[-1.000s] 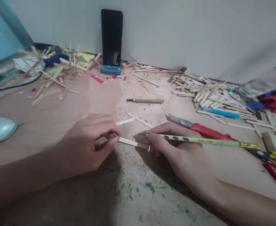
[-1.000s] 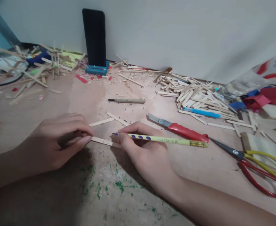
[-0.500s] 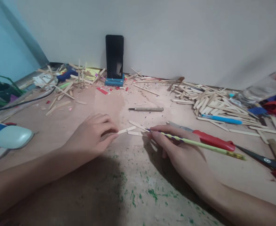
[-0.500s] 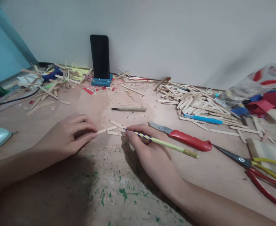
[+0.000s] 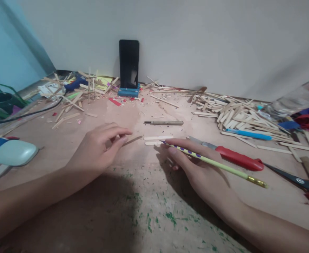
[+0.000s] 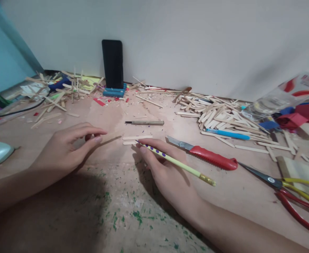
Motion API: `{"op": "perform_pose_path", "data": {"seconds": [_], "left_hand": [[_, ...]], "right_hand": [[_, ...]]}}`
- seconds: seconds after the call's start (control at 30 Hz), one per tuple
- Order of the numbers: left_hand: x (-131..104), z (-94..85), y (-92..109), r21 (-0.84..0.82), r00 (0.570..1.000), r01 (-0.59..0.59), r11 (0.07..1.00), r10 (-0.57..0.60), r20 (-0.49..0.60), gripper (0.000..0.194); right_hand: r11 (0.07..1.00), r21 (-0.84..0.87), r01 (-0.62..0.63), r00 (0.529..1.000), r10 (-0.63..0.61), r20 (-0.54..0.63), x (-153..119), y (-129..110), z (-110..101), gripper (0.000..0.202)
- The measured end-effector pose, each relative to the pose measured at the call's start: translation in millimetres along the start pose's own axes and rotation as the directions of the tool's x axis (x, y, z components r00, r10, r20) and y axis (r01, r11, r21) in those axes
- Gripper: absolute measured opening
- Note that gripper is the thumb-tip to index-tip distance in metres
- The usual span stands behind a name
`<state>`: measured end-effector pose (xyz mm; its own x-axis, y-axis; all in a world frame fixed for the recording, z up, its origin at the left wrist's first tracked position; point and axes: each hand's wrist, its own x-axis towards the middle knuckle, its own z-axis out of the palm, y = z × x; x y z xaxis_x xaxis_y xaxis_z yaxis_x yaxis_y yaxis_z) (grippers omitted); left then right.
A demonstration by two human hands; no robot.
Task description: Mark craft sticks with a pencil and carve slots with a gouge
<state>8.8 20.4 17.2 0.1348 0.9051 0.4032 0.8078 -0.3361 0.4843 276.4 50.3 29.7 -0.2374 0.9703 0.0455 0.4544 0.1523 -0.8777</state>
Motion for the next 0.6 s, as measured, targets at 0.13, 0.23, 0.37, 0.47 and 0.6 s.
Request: {"op": "perform_pose_path", "data": {"seconds": [0.13, 0.23, 0.37, 0.47, 0.6], "left_hand": [[-6.5, -0.4, 5.6, 0.068, 0.977, -0.211, 0.975, 0.213, -0.022, 0.015], [-15.2, 2.7, 7.3, 0.137, 0.887, -0.452, 0.881, 0.428, 0.175, 0.023], [-23.0, 10.7, 7.8, 0.050, 0.808, -0.540, 0.840, 0.502, 0.309, 0.026], [-22.9, 16.3, 6.0, -0.004, 0.850, -0.487, 0.874, 0.475, 0.228, 0.023], [-20.8, 19.9, 3.4, -0.053, 0.879, -0.438, 0.897, 0.440, 0.186, 0.026]], "right_hand": [[0.999, 0.034, -0.025, 0.999, 0.026, -0.034, -1.2, -0.9, -1.5, 0.028], [0.998, 0.047, -0.030, 0.997, 0.033, -0.070, -1.6, -2.2, -2.2, 0.026], [0.999, 0.035, 0.006, 0.998, -0.003, -0.067, -1.6, -0.7, -2.2, 0.022], [0.999, 0.009, 0.038, 0.998, -0.037, -0.059, -3.2, 3.3, -1.9, 0.022], [0.994, -0.014, 0.108, 0.993, -0.108, 0.044, -6.8, 4.9, -1.4, 0.028]]}}
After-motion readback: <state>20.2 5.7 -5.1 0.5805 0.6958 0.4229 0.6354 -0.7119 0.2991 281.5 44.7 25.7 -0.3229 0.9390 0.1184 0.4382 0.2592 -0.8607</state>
